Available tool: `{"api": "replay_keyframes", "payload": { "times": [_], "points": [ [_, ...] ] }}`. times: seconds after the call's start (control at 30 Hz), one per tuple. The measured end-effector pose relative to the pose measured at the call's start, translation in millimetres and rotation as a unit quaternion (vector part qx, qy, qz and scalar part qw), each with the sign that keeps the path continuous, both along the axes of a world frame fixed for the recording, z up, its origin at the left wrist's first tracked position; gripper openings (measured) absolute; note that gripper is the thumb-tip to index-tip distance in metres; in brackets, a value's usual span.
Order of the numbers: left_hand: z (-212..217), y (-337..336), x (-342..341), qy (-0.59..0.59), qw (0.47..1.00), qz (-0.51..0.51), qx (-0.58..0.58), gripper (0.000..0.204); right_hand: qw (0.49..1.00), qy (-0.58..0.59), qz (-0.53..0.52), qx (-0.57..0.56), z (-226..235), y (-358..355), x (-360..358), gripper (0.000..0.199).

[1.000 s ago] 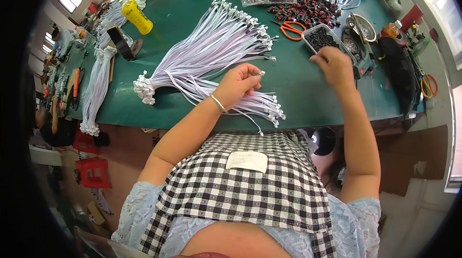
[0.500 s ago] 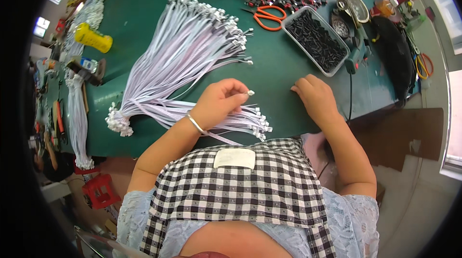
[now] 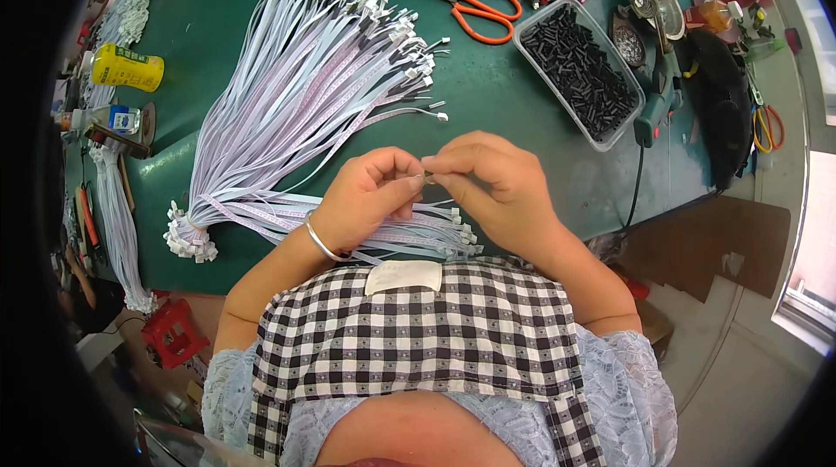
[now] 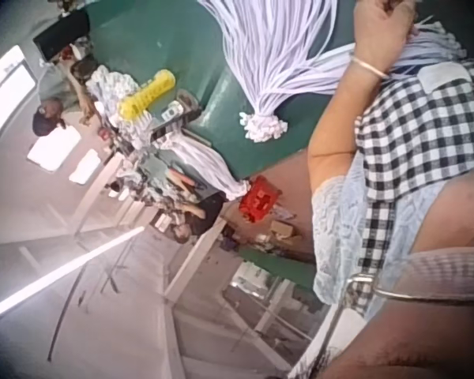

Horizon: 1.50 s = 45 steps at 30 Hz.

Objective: The person repeatedly picks up small black plastic connectors from a container and attaches them to the ends of white and pink striped cables. They handle the cables and connectors by hand, working at a green table in a workshop setting.

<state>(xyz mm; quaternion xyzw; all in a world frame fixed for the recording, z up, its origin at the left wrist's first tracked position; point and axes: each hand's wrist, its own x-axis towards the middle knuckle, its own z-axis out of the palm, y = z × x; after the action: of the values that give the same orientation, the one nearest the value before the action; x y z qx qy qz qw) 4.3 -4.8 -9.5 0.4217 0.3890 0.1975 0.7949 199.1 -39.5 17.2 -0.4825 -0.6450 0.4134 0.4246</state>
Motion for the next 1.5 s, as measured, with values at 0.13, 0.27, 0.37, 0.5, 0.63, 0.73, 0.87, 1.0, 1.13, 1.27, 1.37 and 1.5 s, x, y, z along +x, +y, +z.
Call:
{"api": "replay_keyframes", "payload": {
  "times": [0.13, 0.27, 0.37, 0.5, 0.63, 0.73, 0.87, 1.0, 1.13, 1.27, 1.37, 1.5],
  "points": [
    [0, -4, 0, 0.003, 1.000, 0.021, 0.013, 0.014, 0.998, 0.017, -0.047, -0.042, -8, -12, -2, 0.016],
    [-2, -4, 0, 0.003, 0.999, 0.020, 0.034, 0.015, 0.992, 0.066, -0.057, -0.089, -17, -22, -8, 0.016],
    [-2, -4, 2, 0.023, 0.999, 0.007, 0.047, 0.015, 0.991, 0.067, -0.102, -0.055, -21, -21, -11, 0.016],
    [-3, -2, 2, 0.032, 0.997, -0.004, 0.063, 0.013, 0.989, -0.050, -0.057, 0.130, -25, -4, -13, 0.015],
    [-7, -3, 1, 0.014, 0.998, -0.018, 0.059, 0.015, 0.997, -0.033, -0.032, 0.064, -26, -2, -21, 0.015],
    [-10, -4, -2, -0.019, 0.998, -0.026, 0.049, 0.013, 0.990, 0.113, -0.062, -0.057, -37, -3, -21, 0.013],
    [-7, -3, -2, 0.001, 0.997, -0.041, 0.060, 0.013, 0.973, 0.150, -0.095, -0.144, -37, -5, -19, 0.011],
    [-4, -7, 1, 0.035, 0.995, -0.037, 0.088, 0.016, 0.967, 0.123, -0.131, -0.183, -29, -1, -4, 0.014],
    [0, -7, 3, 0.050, 0.992, -0.030, 0.108, 0.016, 0.979, 0.079, -0.089, -0.167, -16, -12, 5, 0.013],
    [-5, -10, 5, 0.079, 0.976, -0.033, 0.201, 0.014, 0.977, 0.084, -0.083, -0.179, -13, -19, 5, 0.012],
    [-5, -9, 6, 0.098, 0.957, -0.051, 0.267, 0.014, 0.974, 0.094, -0.090, -0.186, -16, -20, 5, 0.010],
    [6, -9, 8, 0.090, 0.976, -0.037, 0.192, 0.013, 0.983, 0.046, -0.084, -0.159, -20, -20, 7, 0.010]
  ]
}}
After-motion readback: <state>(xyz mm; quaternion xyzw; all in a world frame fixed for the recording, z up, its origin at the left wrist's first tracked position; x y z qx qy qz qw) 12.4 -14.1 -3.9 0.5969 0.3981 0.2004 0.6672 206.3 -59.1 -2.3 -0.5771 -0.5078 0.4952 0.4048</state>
